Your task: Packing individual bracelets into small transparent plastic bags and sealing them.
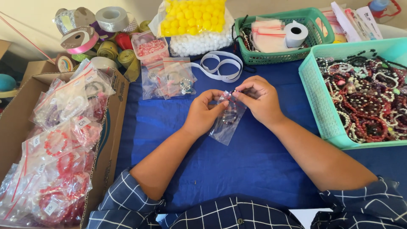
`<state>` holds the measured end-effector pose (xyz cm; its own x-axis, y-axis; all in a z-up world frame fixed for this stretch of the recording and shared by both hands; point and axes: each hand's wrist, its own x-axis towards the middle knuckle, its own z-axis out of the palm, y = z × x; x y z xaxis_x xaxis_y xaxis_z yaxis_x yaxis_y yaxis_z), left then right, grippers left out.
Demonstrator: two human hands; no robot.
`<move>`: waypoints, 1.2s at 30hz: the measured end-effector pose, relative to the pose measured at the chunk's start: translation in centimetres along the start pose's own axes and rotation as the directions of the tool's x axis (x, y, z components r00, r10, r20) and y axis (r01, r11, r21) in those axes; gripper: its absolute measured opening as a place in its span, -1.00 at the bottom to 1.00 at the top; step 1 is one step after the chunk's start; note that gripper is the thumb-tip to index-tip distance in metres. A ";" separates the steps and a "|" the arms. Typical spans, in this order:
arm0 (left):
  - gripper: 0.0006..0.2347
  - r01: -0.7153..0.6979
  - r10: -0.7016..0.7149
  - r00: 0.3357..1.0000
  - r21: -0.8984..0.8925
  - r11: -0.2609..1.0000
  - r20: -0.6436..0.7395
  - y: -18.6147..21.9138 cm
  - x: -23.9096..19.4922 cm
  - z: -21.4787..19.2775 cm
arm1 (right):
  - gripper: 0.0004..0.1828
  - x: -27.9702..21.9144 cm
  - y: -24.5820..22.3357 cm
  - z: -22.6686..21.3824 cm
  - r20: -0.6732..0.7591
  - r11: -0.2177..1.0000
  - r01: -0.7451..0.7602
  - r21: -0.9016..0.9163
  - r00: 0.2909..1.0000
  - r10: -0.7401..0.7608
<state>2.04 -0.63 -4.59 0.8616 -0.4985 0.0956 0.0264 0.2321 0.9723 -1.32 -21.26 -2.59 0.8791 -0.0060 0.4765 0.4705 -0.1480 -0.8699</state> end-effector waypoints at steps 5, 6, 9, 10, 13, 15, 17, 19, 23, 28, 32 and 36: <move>-0.87 -0.064 0.064 0.998 0.022 0.998 -0.026 -0.8 0.5 -0.6 | -0.94 0.2 -1.2 -0.1 0.062 0.985 0.014 -0.174 0.998 -0.004; -0.89 -0.081 0.082 0.996 0.026 0.996 -0.030 -1.1 0.6 -0.7 | -0.94 0.2 -1.3 -0.2 0.109 0.983 0.010 -0.183 0.994 0.010; -0.92 -0.031 0.031 0.999 -0.007 0.999 -0.028 -0.5 0.5 -0.7 | -0.91 0.1 -0.6 -0.1 0.111 0.989 -0.097 -0.116 0.988 0.110; -0.92 -0.031 0.031 0.999 -0.007 0.999 -0.028 -0.5 0.6 -0.7 | -0.91 0.1 -0.6 -0.2 0.112 0.989 -0.097 -0.115 0.988 0.110; -0.93 -0.075 0.077 0.996 0.027 0.997 -0.050 -0.5 0.7 -0.8 | -0.90 0.1 -0.4 -0.4 0.152 0.967 -0.133 -0.218 0.974 0.168; -0.94 0.001 0.000 0.995 0.015 1.000 -0.096 0.0 0.7 -0.6 | -0.91 -0.1 -0.2 -0.5 0.255 0.975 0.059 -0.215 0.967 -0.002; -0.94 -0.026 0.021 0.997 -0.066 0.998 -0.075 -0.4 0.8 -0.8 | -0.89 0.1 -1.7 0.1 0.275 0.982 0.063 -0.178 0.961 -0.012; -0.94 -0.051 0.043 0.998 -0.147 0.988 -0.056 -1.1 1.0 -1.1 | -0.83 0.2 -2.1 0.5 0.295 0.988 0.067 -0.140 0.955 -0.023; -0.93 -0.074 0.071 0.997 -0.140 0.987 -0.029 -2.3 1.4 -1.7 | -0.90 0.1 -0.2 0.1 0.188 0.993 0.044 -0.113 0.982 -0.023; -0.80 -0.038 0.046 0.996 -0.114 0.993 0.070 -1.6 1.1 -1.2 | -0.94 0.3 1.4 -0.3 0.034 0.965 -0.183 0.189 0.983 0.180; -0.69 0.014 -0.009 0.989 -0.031 0.999 0.150 -0.5 0.7 -0.6 | -0.94 0.2 1.7 -0.5 0.005 0.963 -0.196 0.187 0.980 0.199; -0.81 0.046 -0.042 0.985 -0.022 0.999 0.167 -0.9 0.5 -0.7 | -0.99 0.1 0.7 -0.4 0.119 0.985 -0.132 0.109 0.986 0.119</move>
<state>2.81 -0.48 -5.58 0.7633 -0.6399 0.0887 0.0777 0.2272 0.9707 -0.92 -21.80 -3.06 0.9317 0.0939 0.3510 0.3556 -0.0374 -0.9339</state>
